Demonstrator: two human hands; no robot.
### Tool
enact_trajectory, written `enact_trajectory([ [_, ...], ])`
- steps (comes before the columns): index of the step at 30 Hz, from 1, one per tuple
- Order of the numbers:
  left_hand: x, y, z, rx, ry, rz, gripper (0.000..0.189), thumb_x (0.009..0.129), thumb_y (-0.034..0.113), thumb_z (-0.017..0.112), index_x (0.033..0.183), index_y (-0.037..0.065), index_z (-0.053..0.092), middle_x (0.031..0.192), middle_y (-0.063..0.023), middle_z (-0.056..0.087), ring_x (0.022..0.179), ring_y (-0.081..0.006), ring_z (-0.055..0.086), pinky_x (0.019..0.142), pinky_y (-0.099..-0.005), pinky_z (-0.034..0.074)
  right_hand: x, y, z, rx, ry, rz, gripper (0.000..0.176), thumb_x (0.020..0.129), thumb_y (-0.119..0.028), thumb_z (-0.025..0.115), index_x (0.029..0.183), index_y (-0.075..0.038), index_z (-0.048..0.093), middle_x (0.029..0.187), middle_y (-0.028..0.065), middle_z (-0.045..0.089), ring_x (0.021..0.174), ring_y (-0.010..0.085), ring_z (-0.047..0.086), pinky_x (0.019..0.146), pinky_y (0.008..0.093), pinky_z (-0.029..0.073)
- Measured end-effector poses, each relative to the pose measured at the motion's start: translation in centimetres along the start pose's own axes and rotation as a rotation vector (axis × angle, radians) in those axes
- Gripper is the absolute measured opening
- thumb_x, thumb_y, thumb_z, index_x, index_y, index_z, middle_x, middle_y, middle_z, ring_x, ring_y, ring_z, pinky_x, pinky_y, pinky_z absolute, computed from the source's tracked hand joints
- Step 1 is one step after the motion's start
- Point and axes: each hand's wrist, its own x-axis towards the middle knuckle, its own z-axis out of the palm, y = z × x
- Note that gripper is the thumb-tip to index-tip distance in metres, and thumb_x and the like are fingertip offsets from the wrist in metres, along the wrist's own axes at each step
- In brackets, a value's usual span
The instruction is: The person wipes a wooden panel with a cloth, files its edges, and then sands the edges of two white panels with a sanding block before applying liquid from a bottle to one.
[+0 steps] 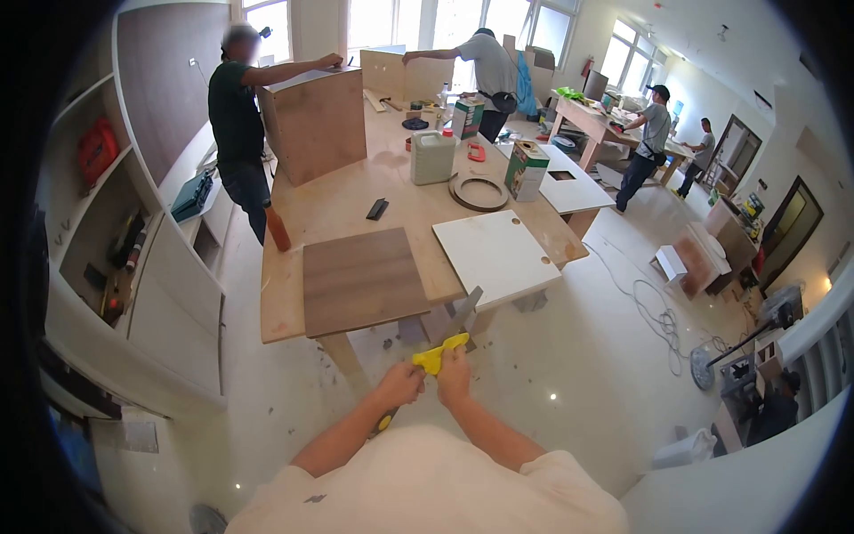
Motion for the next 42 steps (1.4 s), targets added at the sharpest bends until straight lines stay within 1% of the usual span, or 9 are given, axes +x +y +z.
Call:
enact_trajectory([
  [3,-0.9,0.8,-0.8,-0.040,-0.012,0.007,0.027,0.097,0.019,0.047,0.092,-0.002,0.063,0.068,-0.0069,0.063,0.052,-0.0149,0.058,0.049,-0.0318,0.049,-2.6,-1.9,2.3,-0.012,-0.147,0.029,0.031,0.107,-0.025,0.046,0.130,-0.003,0.042,0.109,0.0061,0.059,0.091,0.0149,0.062,0.073,0.0307,0.054],
  [9,-2.0,1.5,-1.8,-0.001,-0.074,0.023,0.026,0.096,0.018,0.047,0.091,-0.003,0.062,0.069,-0.0072,0.064,0.053,-0.0153,0.059,0.050,-0.0322,0.049,-1.8,0.8,3.7,-0.334,0.094,-0.148,0.039,0.105,-0.031,0.050,0.125,0.001,0.046,0.107,0.0107,0.056,0.093,0.0196,0.058,0.080,0.0310,0.048],
  [18,-4.6,1.5,-2.9,0.185,-0.224,0.155,0.025,0.101,0.018,0.051,0.086,-0.001,0.054,0.068,-0.0072,0.062,0.051,-0.0175,0.058,0.049,-0.0353,0.048,1.4,-5.6,2.4,0.260,0.410,-0.067,0.033,0.107,-0.037,0.042,0.106,-0.006,0.052,0.077,0.0086,0.056,0.052,0.0195,0.055,0.049,0.0340,0.051],
  [24,-7.1,-1.4,-5.8,0.135,-0.356,0.134,0.025,0.101,0.020,0.052,0.087,0.000,0.055,0.068,-0.0068,0.062,0.051,-0.0149,0.057,0.048,-0.0336,0.046,5.2,-7.4,-4.6,0.271,0.387,-0.187,0.036,0.107,-0.041,0.042,0.109,-0.007,0.053,0.085,0.0092,0.060,0.063,0.0201,0.060,0.059,0.0354,0.055],
  [27,-7.8,-1.6,-6.6,0.090,-0.325,0.044,0.026,0.103,0.022,0.051,0.090,0.000,0.056,0.069,-0.0058,0.062,0.050,-0.0129,0.056,0.047,-0.0320,0.045,4.8,-7.7,-5.4,0.140,0.383,-0.143,0.033,0.107,-0.035,0.044,0.114,-0.005,0.054,0.093,0.0092,0.060,0.081,0.0223,0.063,0.067,0.0334,0.057],
  [30,-7.8,-0.3,-6.5,-0.082,-0.275,0.011,0.028,0.104,0.025,0.050,0.091,0.002,0.058,0.070,-0.0045,0.061,0.049,-0.0122,0.054,0.046,-0.0301,0.044,1.9,-4.3,-3.4,0.049,0.076,0.004,0.042,0.106,-0.042,0.045,0.123,-0.003,0.053,0.107,0.0106,0.062,0.099,0.0247,0.063,0.078,0.0357,0.058],
  [34,-5.5,0.7,-5.5,-0.296,-0.261,0.019,0.029,0.104,0.027,0.050,0.092,0.003,0.060,0.069,-0.0039,0.061,0.049,-0.0120,0.054,0.045,-0.0285,0.044,-5.1,-6.3,4.8,0.738,-0.355,0.318,0.056,0.104,-0.052,0.041,0.133,-0.004,0.050,0.124,0.0146,0.062,0.116,0.0311,0.059,0.099,0.0458,0.047],
  [37,-4.6,1.8,-4.9,-0.239,-0.225,-0.032,0.033,0.102,0.029,0.051,0.091,0.001,0.063,0.068,-0.0050,0.062,0.051,-0.0151,0.057,0.048,-0.0306,0.046,-5.6,-7.1,5.4,0.796,-0.532,0.316,0.055,0.107,-0.048,0.036,0.137,-0.004,0.047,0.122,0.0122,0.062,0.118,0.0314,0.058,0.102,0.0467,0.047],
  [42,-4.2,3.2,-3.1,-0.009,-0.204,-0.046,0.033,0.103,0.028,0.051,0.083,0.003,0.061,0.067,-0.0047,0.062,0.051,-0.0140,0.058,0.048,-0.0298,0.047,-3.1,-5.7,2.5,0.851,-0.226,0.442,0.042,0.106,-0.034,0.047,0.132,-0.002,0.051,0.114,0.0128,0.062,0.110,0.0318,0.058,0.105,0.0500,0.044],
])
